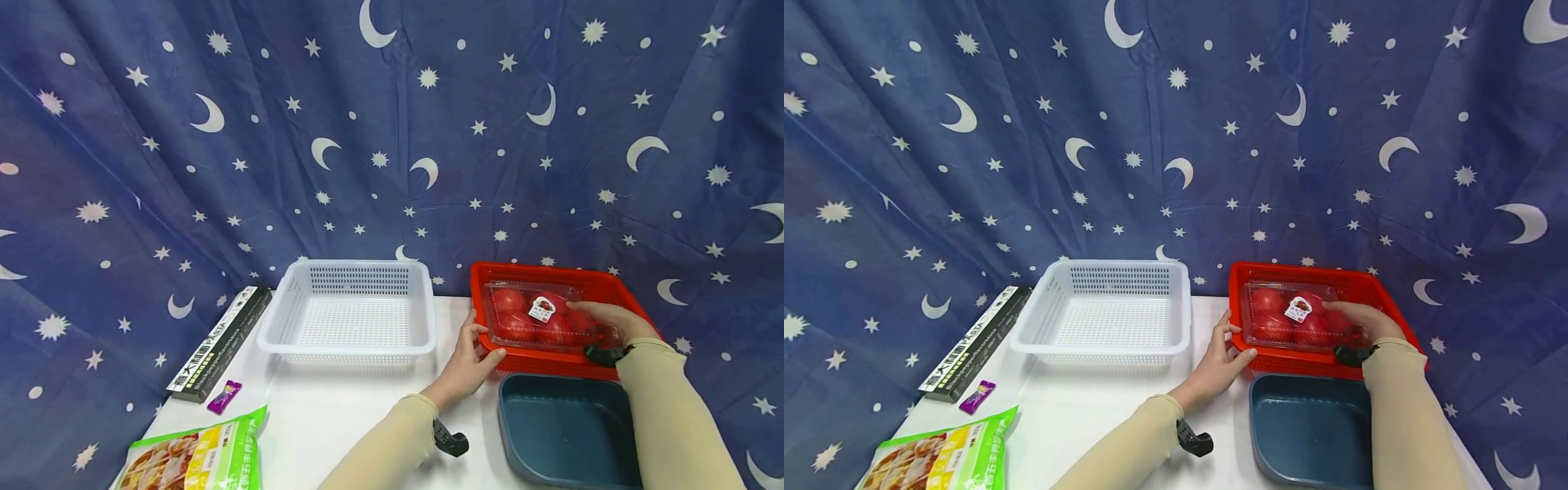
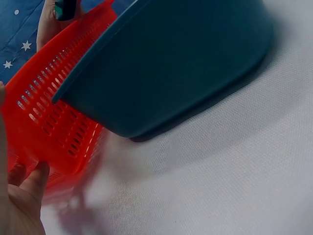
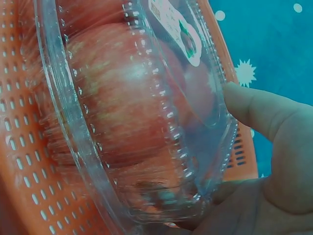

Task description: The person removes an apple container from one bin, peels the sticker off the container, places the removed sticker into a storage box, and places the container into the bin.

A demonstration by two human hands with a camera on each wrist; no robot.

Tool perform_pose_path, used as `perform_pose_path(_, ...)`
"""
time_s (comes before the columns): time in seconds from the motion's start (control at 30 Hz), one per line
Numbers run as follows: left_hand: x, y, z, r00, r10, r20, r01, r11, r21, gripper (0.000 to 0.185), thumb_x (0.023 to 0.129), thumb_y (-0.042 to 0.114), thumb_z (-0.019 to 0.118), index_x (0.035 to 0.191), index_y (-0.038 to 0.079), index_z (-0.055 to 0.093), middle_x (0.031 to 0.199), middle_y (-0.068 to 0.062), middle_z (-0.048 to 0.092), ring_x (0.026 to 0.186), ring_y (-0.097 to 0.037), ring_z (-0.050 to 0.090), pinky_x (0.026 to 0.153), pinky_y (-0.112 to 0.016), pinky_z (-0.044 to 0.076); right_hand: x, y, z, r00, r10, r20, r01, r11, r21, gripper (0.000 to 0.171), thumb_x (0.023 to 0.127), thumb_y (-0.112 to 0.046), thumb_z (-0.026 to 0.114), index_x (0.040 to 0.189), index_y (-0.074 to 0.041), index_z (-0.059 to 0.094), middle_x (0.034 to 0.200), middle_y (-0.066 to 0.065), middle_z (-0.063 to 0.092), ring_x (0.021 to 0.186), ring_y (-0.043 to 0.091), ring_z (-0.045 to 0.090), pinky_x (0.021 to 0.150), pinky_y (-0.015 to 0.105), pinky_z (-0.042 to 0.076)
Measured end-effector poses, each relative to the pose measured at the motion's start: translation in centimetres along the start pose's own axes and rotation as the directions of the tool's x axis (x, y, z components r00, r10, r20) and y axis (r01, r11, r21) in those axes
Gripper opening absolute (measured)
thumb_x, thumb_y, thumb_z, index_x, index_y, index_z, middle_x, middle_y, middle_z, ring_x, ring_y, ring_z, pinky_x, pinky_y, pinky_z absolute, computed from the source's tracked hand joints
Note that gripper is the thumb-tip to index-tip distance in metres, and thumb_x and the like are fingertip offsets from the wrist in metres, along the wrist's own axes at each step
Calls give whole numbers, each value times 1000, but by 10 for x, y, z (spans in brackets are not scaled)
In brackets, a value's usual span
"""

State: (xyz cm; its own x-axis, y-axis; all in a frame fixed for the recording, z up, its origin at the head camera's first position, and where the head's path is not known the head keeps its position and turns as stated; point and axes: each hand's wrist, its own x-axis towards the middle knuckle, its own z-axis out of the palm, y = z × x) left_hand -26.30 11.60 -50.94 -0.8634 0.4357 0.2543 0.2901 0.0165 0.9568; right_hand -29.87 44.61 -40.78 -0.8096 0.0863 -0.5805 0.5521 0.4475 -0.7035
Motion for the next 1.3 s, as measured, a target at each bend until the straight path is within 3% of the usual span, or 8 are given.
perform_pose_path(0.17,0,-1,1,1000,0,1,0,1000,-9,46,102,24,65,134,8,36,171,-3,4,137,-30,48,104,-30,48,8,3,-3,1000,-16,15,16,999,-31,117,96,-66,52,154,12,-12,159,42,-5,142,62,4,111,72,26)
perform_pose_path(0.4,-1,0,0,1000,-19,-1,19,1000,3,46,102,28,65,134,10,37,171,4,5,138,-24,47,103,-27,48,13,5,-6,1000,3,-5,-3,1000,-3,118,94,-69,54,156,10,-7,161,39,1,142,60,8,109,70,33)
perform_pose_path(1.0,-3,0,-1,1000,-22,12,22,1000,13,47,103,31,63,136,11,36,171,5,4,142,-25,43,104,-27,48,24,8,-2,1000,1,6,-1,999,54,109,98,-61,55,157,9,-5,162,38,3,144,56,12,113,65,33)
perform_pose_path(1.3,-2,-1,-1,1000,-23,4,23,1000,7,46,103,31,63,135,13,36,171,7,4,141,-25,44,104,-28,48,18,6,-4,999,26,-37,-24,999,37,124,94,-63,61,151,16,-16,158,42,-6,141,60,6,112,66,33)
